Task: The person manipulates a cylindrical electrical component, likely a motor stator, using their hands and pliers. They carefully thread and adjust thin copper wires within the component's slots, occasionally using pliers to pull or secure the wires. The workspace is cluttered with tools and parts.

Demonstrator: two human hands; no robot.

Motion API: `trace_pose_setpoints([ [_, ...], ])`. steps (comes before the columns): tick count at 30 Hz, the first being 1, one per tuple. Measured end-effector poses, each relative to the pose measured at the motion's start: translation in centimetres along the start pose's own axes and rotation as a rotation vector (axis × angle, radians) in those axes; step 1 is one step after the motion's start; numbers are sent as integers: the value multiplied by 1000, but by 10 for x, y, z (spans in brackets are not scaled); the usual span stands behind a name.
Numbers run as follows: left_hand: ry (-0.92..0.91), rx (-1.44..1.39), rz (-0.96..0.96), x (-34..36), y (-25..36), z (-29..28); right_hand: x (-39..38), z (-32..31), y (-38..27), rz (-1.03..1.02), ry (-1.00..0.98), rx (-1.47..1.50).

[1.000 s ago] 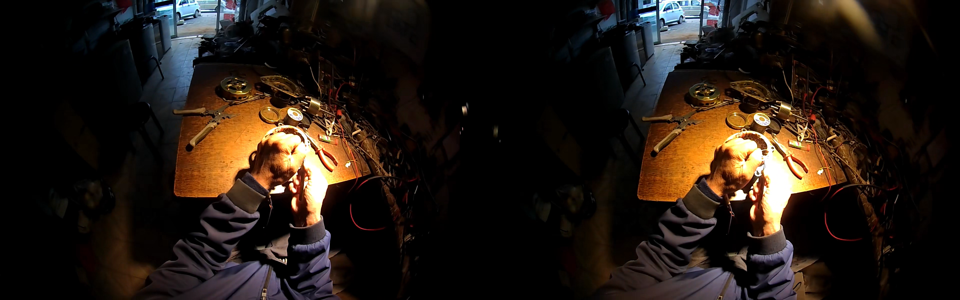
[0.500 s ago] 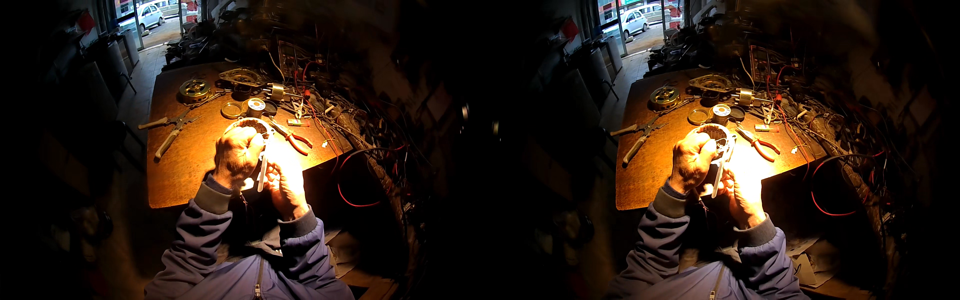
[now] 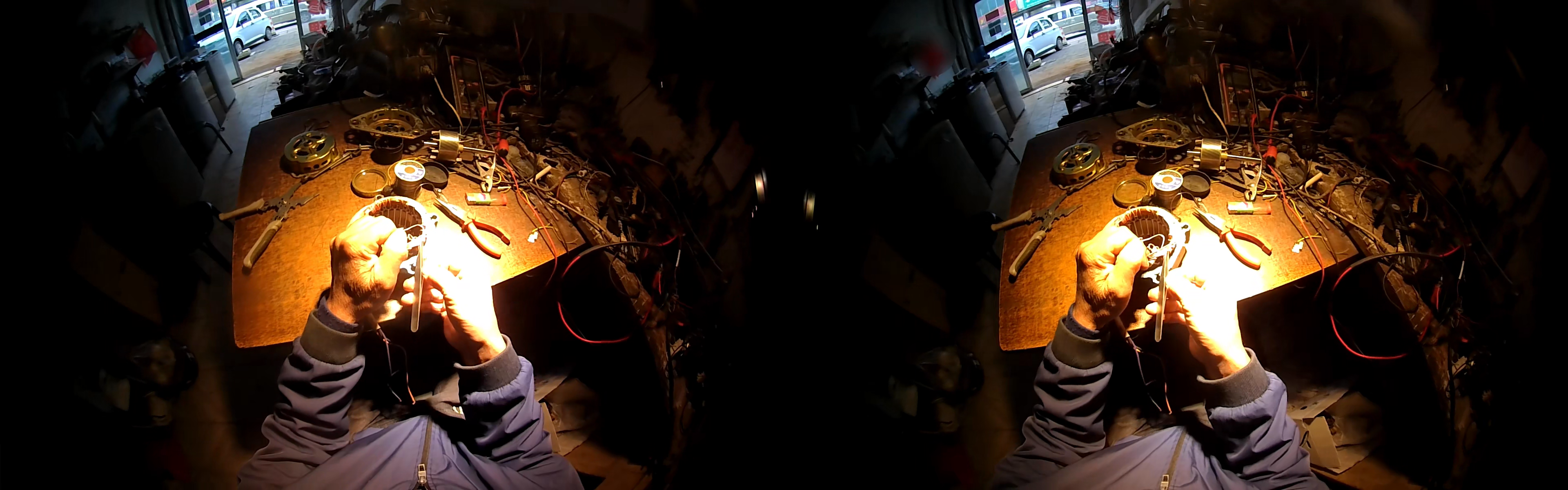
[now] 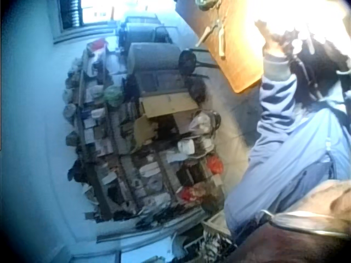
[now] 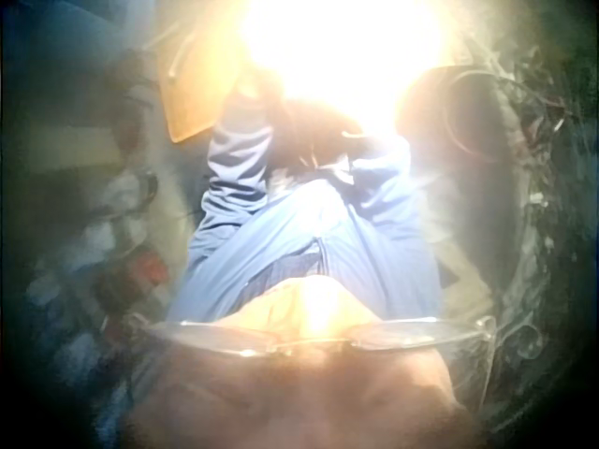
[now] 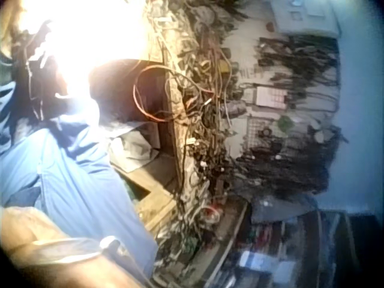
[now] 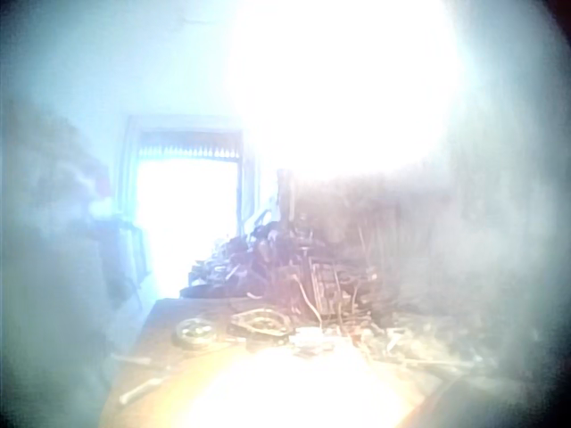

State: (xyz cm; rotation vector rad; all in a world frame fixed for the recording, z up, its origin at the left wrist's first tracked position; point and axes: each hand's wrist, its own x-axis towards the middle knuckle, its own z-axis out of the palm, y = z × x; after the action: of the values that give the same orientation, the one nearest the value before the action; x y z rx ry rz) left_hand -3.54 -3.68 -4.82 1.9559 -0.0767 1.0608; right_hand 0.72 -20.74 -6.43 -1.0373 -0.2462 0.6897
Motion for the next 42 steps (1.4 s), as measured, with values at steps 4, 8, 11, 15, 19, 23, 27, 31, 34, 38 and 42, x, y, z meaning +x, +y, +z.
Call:
trace_pose_setpoints([
  [4, -30, -7, -13, 0, -1, -3, 4, -5, -5, 14, -19, -53],
  [8, -113, -32, -89, 3, 6, -8, 4, -5, -3, -101, 19, -129],
  [11, -168, -69, -135, 2, 5, -12, 2, 2, -7, -124, 34, -82],
  [15, -176, -47, -121, 1, 8, -13, 5, 1, 4, -226, 81, -96],
  [19, -181, -51, -95, 1, 15, -12, 8, -2, 14, -290, 95, -88],
  [23, -160, 3, -132, 2, 24, -9, 19, -11, 37, -439, 161, -180],
  [27, -193, 77, -174, 4, 28, -7, 25, -12, 49, -570, 191, -205],
  [31, -301, 178, -176, 10, 36, -11, 18, -8, 46, -534, 192, -292],
  [34, -311, 187, -191, 12, 42, -9, 18, 0, 47, -590, 243, -208],
  [38, -302, 249, -238, 13, 50, -5, 20, -1, 52, -612, 289, -325],
  [42, -242, 232, -321, 16, 57, 0, 21, -2, 56, -591, 295, -305],
])
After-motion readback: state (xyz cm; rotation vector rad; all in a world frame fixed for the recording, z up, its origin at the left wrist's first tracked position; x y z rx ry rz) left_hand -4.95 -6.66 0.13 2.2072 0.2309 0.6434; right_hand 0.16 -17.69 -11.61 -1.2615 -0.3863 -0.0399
